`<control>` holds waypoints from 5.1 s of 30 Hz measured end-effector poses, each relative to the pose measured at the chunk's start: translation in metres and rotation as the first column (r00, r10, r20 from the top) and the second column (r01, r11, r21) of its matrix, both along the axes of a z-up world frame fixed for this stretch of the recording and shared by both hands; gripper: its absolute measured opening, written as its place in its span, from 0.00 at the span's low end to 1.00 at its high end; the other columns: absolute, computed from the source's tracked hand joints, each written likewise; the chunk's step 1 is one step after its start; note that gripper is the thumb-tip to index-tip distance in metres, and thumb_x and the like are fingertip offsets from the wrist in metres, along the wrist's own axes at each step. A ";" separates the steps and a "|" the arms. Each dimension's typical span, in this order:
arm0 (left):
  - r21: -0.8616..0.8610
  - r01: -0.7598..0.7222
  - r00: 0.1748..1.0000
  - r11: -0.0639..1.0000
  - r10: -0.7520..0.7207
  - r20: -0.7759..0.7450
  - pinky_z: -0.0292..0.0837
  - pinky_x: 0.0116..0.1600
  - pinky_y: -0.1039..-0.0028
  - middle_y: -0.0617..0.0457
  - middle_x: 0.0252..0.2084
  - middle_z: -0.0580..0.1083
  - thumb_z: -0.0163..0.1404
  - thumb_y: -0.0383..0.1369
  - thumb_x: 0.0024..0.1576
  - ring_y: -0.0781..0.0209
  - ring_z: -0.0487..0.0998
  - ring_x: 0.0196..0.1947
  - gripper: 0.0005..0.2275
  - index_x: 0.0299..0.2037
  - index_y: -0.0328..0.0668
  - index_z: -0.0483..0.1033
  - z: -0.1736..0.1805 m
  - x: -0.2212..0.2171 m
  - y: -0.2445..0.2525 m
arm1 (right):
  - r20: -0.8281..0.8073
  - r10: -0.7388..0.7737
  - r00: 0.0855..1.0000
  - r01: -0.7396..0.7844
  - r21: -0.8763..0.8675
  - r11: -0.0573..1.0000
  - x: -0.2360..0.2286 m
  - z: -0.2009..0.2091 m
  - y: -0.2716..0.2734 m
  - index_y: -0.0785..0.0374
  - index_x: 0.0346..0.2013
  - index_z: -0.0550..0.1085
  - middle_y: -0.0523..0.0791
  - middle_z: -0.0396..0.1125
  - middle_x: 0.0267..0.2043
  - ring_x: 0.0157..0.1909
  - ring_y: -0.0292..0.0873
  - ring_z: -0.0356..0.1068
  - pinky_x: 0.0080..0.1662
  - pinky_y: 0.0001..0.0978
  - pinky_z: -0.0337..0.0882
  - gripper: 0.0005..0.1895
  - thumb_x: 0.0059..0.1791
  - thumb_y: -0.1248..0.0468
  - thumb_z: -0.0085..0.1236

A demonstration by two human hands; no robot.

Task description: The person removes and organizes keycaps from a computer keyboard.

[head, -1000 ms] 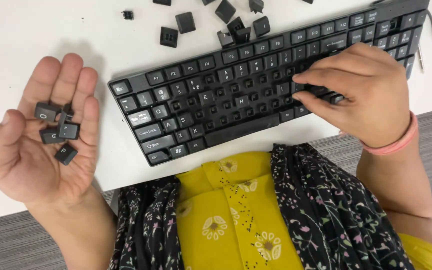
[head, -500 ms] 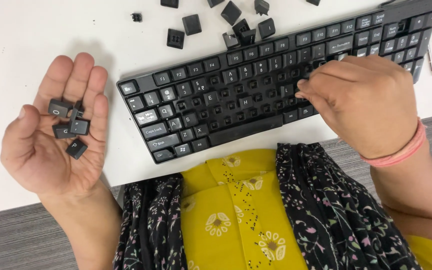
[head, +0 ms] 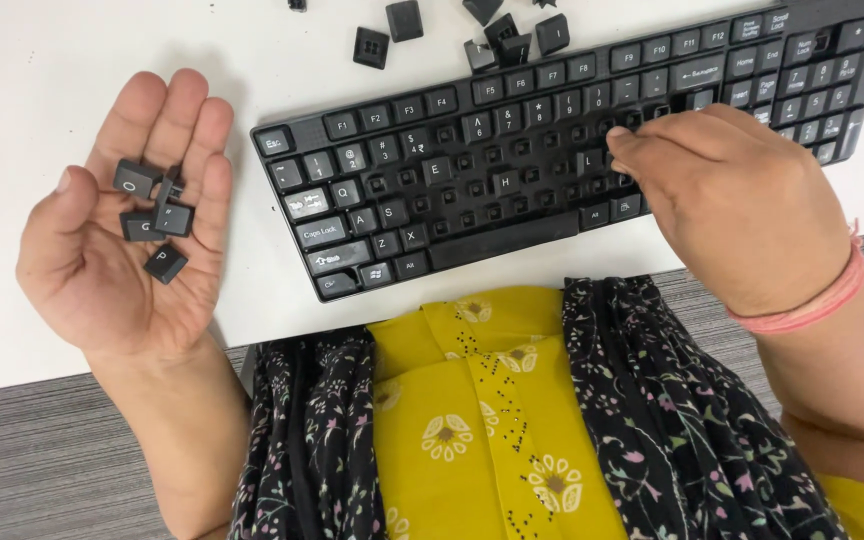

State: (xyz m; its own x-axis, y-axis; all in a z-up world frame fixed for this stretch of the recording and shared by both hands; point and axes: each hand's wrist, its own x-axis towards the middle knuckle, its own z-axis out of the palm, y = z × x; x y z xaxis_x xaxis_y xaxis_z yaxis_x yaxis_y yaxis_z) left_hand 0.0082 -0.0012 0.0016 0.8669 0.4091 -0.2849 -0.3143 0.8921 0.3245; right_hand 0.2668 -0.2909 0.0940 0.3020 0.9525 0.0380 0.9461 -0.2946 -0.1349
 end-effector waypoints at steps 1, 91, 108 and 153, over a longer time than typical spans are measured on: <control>0.165 0.032 0.996 0.986 -0.018 -0.082 0.55 0.77 0.60 0.29 0.74 0.55 0.34 0.36 0.69 0.42 0.55 0.77 0.27 0.74 0.22 0.50 0.002 0.001 -0.001 | 0.018 0.005 1.000 -0.004 -0.020 1.000 0.000 0.000 0.000 0.67 0.41 0.81 0.47 0.73 0.38 0.39 0.47 0.73 0.42 0.34 0.75 0.08 0.48 0.71 0.65; 0.205 -0.256 0.937 0.945 0.295 -0.189 0.49 0.19 0.83 0.61 0.21 0.61 0.37 0.40 0.71 0.74 0.55 0.16 0.13 0.35 0.46 0.65 0.037 0.008 -0.042 | -0.050 -0.498 0.866 0.485 0.326 0.811 0.001 -0.073 -0.075 0.63 0.47 0.80 0.47 0.68 0.42 0.43 0.44 0.69 0.46 0.33 0.72 0.14 0.51 0.62 0.75; 0.656 0.195 0.955 0.729 0.012 -0.297 0.47 0.19 0.81 0.60 0.22 0.62 0.39 0.38 0.69 0.74 0.53 0.15 0.13 0.39 0.39 0.71 0.019 0.144 0.033 | 0.003 -0.530 0.848 0.470 0.459 0.754 0.002 -0.120 -0.078 0.56 0.44 0.79 0.43 0.67 0.46 0.49 0.44 0.65 0.54 0.35 0.64 0.08 0.51 0.63 0.66; 0.867 0.437 0.505 -0.241 0.863 -0.015 0.75 0.31 0.66 0.46 0.27 0.79 0.49 0.26 0.60 0.53 0.80 0.25 0.06 0.36 0.36 0.80 0.037 0.196 0.231 | 0.324 0.419 0.848 -0.428 -0.048 0.903 0.179 0.034 0.293 0.49 0.61 0.76 0.46 0.67 0.63 0.60 0.51 0.66 0.59 0.45 0.67 0.23 0.49 0.60 0.61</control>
State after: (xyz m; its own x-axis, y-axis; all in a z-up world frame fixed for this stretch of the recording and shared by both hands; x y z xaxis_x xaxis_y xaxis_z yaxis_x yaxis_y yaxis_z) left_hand 0.2042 0.2300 0.0387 0.4049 0.7761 0.4834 0.4725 -0.6302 0.6161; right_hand 0.4462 0.0018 0.1280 -0.1631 0.9827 0.0883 0.9706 0.1437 0.1930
